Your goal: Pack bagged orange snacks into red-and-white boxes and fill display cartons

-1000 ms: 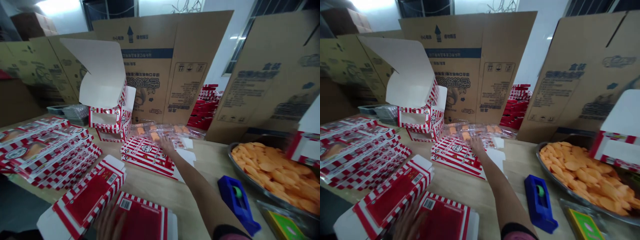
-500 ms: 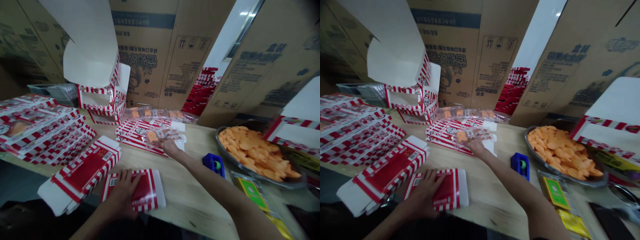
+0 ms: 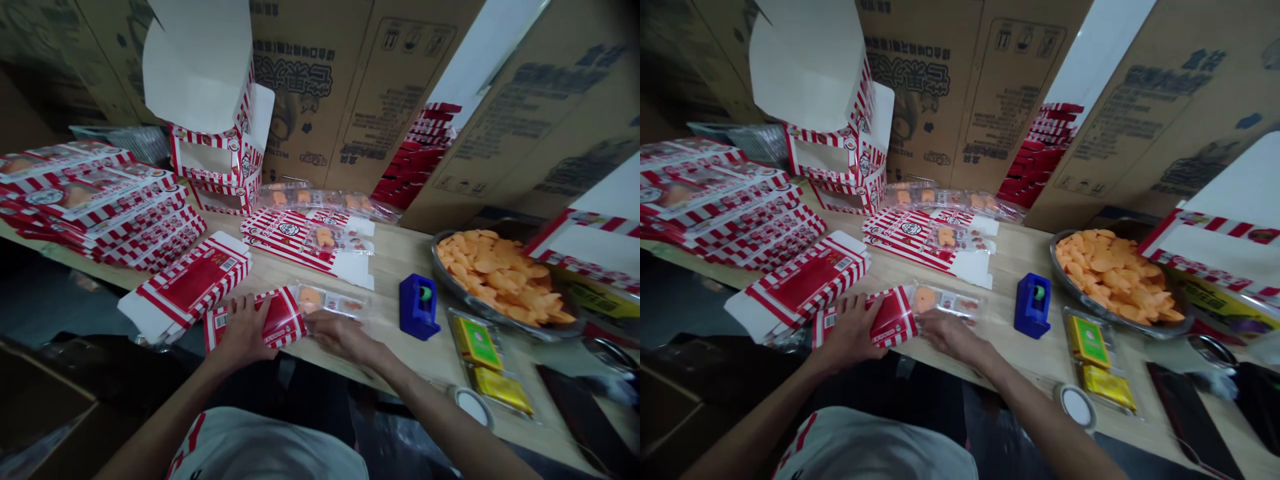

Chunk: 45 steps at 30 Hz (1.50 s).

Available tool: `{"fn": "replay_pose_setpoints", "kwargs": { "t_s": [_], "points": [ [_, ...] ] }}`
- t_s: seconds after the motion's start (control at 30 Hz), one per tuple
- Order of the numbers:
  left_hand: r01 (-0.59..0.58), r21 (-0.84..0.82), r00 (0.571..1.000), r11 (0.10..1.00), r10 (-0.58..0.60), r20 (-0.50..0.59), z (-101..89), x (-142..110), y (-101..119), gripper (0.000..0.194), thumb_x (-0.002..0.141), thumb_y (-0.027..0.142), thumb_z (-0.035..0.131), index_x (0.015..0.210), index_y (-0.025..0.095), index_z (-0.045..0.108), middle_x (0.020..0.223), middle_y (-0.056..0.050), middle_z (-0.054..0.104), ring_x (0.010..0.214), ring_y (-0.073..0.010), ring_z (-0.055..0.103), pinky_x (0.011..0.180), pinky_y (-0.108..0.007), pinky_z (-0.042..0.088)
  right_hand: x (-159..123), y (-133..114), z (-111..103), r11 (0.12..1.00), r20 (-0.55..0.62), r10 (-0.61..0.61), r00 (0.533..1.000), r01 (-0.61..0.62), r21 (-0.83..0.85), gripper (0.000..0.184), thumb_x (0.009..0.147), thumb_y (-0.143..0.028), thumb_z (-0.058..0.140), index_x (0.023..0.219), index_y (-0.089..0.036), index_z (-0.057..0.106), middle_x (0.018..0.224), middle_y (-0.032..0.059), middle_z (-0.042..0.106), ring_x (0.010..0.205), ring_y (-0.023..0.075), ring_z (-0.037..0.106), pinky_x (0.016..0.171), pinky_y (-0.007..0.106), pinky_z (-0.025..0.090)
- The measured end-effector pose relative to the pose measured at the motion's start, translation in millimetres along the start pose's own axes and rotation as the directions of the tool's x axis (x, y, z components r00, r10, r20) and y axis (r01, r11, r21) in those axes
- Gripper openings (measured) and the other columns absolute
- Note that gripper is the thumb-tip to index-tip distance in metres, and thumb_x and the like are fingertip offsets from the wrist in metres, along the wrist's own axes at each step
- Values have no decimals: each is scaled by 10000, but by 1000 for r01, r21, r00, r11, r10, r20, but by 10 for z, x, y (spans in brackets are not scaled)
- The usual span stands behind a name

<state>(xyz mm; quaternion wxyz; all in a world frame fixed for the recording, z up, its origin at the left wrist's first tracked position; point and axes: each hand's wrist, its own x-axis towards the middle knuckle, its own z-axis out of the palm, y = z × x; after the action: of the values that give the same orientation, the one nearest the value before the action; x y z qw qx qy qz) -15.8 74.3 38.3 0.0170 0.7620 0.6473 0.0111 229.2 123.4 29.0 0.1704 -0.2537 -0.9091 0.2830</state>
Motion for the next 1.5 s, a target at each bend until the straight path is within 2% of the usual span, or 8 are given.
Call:
{"fn": "replay_pose_setpoints", "kwargs": {
  "t_s": [0.23, 0.6, 0.87, 0.97, 1.1, 1.17, 1.33, 1.5],
  "points": [
    [3, -49, 1000, 999, -3, 10, 34, -19, -30, 1024, 476, 511, 745, 1371, 146, 406, 1242, -209, 466, 1127, -415, 396, 1007, -552, 192, 654, 524, -137, 846, -300, 533, 791, -506, 168, 143, 768, -150, 554, 819, -141, 687, 857, 76, 707, 823, 207, 631, 774, 329, 471],
    [-8, -84, 1000, 996, 9, 13, 58, -5, -18, 1105, 434, 525, 761, 1392, 139, 368, 1260, -216, 440, 1138, -406, 404, 1011, -561, 202, 760, 246, 185, 906, -237, 393, 888, -330, 266, 159, 706, -120, 557, 684, -200, 692, 857, 12, 719, 901, 196, 622, 999, 429, 315],
    [-56, -37, 996, 998, 59, 74, 57, 14, -52, 1144, 439, 611, 750, 1402, 137, 355, 1317, -244, 409, 1165, -419, 382, 966, -540, 261, -51, 550, -144, 637, -548, 762, 344, -552, 538, 324, 770, -430, 516, 802, -146, 667, 749, 87, 682, 700, 228, 616, 608, 317, 475],
    [-59, -37, 996, 998, 61, 59, 70, 18, -44, 1143, 447, 603, 747, 1400, 109, 357, 1292, -246, 429, 1140, -414, 398, 952, -536, 278, -62, 408, -43, 583, -413, 812, 413, -533, 613, 449, 805, -543, 457, 678, -153, 638, 577, 48, 632, 527, 188, 571, 487, 275, 427],
    [-71, -52, 997, 996, 72, 20, 97, 34, -50, 1095, 438, 567, 759, 1366, 107, 404, 1261, -236, 451, 1109, -402, 417, 931, -530, 306, 288, 11, 380, 666, -264, 656, 707, -377, 644, 434, 836, -533, 460, 713, -165, 655, 672, 40, 679, 621, 192, 605, 596, 291, 465],
    [-69, -55, 998, 996, 69, 0, 86, 46, -60, 1077, 440, 546, 762, 1356, 100, 412, 1254, -237, 458, 1105, -405, 423, 928, -538, 310, 385, -163, 555, 701, -296, 581, 758, -282, 654, 341, 828, -489, 508, 807, -185, 661, 808, 41, 700, 747, 211, 626, 707, 322, 479],
    [93, -118, 989, 989, -105, -100, -78, -29, 10, 1116, 461, 538, 756, 1374, 40, 349, 1226, -260, 469, 1125, -438, 425, 921, -572, 326, 238, -432, 745, 696, -639, 707, 302, -135, 705, 366, 654, -373, 742, 889, -222, 505, 1110, 65, 597, 1049, 232, 567, 847, 358, 469],
    [130, -511, 972, 850, -211, -104, -45, -330, 174, 1046, 579, 490, 723, 1428, 95, 258, 1222, -203, 485, 1135, -393, 470, 948, -563, 359, 140, -647, 868, 552, -542, 777, 320, 69, 831, 313, 741, -342, 692, 914, -239, 452, 901, 7, 631, 797, 156, 627, 722, 296, 512]
  ]
}}
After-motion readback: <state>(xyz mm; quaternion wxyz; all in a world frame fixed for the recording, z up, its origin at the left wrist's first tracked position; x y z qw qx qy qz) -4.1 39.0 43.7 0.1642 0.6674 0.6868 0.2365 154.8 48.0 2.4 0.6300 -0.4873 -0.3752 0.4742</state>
